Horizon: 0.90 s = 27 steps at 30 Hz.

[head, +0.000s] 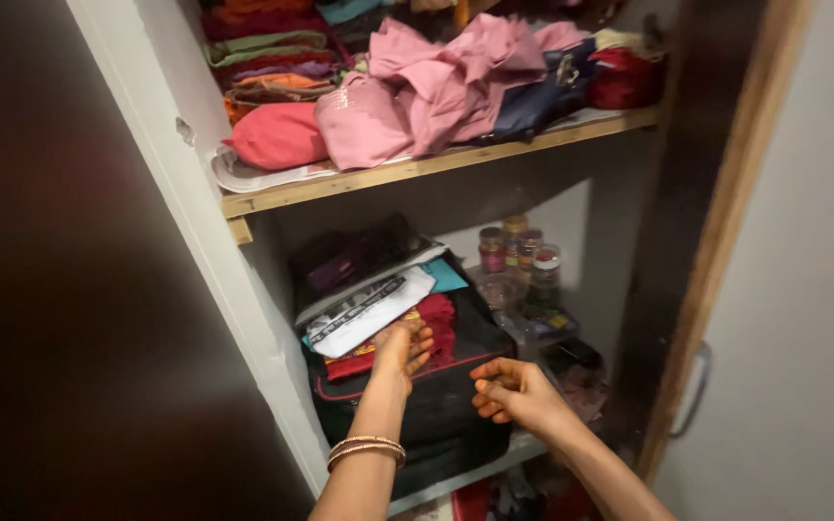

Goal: The person opens a wardrobe and removes several items one by one, including a red and white cloth, a small box, a purple box, a packaged cloth, a newspaper, a blue cloth, a red patterned cloth, a black bag, a black bag with a red patch, a plastic container, and sunglasses. Each item is placed on a nearby bed.

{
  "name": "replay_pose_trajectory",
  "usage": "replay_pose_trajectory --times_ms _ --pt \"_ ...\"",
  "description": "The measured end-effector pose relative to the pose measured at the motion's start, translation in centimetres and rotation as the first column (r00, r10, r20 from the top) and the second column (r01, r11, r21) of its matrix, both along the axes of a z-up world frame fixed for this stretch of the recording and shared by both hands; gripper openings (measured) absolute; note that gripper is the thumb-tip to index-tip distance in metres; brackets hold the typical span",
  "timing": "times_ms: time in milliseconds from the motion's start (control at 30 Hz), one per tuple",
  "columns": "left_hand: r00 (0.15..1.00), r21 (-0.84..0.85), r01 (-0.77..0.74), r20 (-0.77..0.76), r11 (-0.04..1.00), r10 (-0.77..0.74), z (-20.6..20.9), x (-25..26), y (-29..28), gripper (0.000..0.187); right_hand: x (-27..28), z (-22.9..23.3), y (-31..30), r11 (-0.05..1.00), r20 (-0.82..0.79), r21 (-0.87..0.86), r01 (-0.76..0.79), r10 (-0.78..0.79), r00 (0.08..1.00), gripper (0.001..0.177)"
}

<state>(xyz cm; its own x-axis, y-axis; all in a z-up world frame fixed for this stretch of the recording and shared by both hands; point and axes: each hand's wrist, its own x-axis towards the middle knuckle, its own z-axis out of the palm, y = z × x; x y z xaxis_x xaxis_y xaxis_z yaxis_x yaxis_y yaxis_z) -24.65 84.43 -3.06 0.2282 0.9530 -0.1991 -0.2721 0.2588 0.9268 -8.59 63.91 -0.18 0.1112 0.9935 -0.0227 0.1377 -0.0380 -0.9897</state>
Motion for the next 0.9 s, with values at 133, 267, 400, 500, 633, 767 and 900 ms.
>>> replay_pose_trajectory --times_ms 133,267,400,500,633,767,900 --pt "0.999 -0.038 -0.009 -0.049 0.999 0.007 0.0 -0.8 3.8 0.019 1.1 -1.5 5.2 1.0 -0.052 -0.007 0.014 -0.014 0.999 0.029" --pt "0.998 -0.02 -0.046 -0.031 0.999 0.046 -1.1 -1.9 8.2 0.02 1.7 -2.8 11.6 0.999 -0.157 0.024 0.028 -0.024 0.987 0.029" --pt "0.998 -0.037 -0.055 -0.036 0.998 0.054 -3.2 -2.4 13.0 0.022 0.3 -4.6 16.5 0.998 -0.255 0.048 0.033 -0.019 0.967 0.029" --pt "0.987 0.018 -0.117 -0.113 0.993 0.118 -5.0 -2.2 16.9 0.023 -1.2 -5.0 20.4 0.998 -0.319 0.038 0.041 -0.027 0.947 0.029" --pt "0.884 0.164 -0.399 -0.194 0.902 0.426 -5.1 -2.4 23.0 0.037 -2.9 -4.9 23.9 0.999 -0.321 -0.006 0.048 -0.048 0.946 0.029" --pt "0.69 0.334 -0.653 -0.106 0.679 0.716 -4.6 -3.2 27.8 0.048 -4.7 -5.3 26.3 0.999 -0.329 -0.006 0.032 -0.032 0.944 0.029" --pt "0.626 0.187 -0.759 -0.058 0.624 0.778 -5.3 -3.5 32.1 0.054 -5.7 -6.3 28.8 0.999 -0.381 0.045 0.019 0.0 0.925 0.029"
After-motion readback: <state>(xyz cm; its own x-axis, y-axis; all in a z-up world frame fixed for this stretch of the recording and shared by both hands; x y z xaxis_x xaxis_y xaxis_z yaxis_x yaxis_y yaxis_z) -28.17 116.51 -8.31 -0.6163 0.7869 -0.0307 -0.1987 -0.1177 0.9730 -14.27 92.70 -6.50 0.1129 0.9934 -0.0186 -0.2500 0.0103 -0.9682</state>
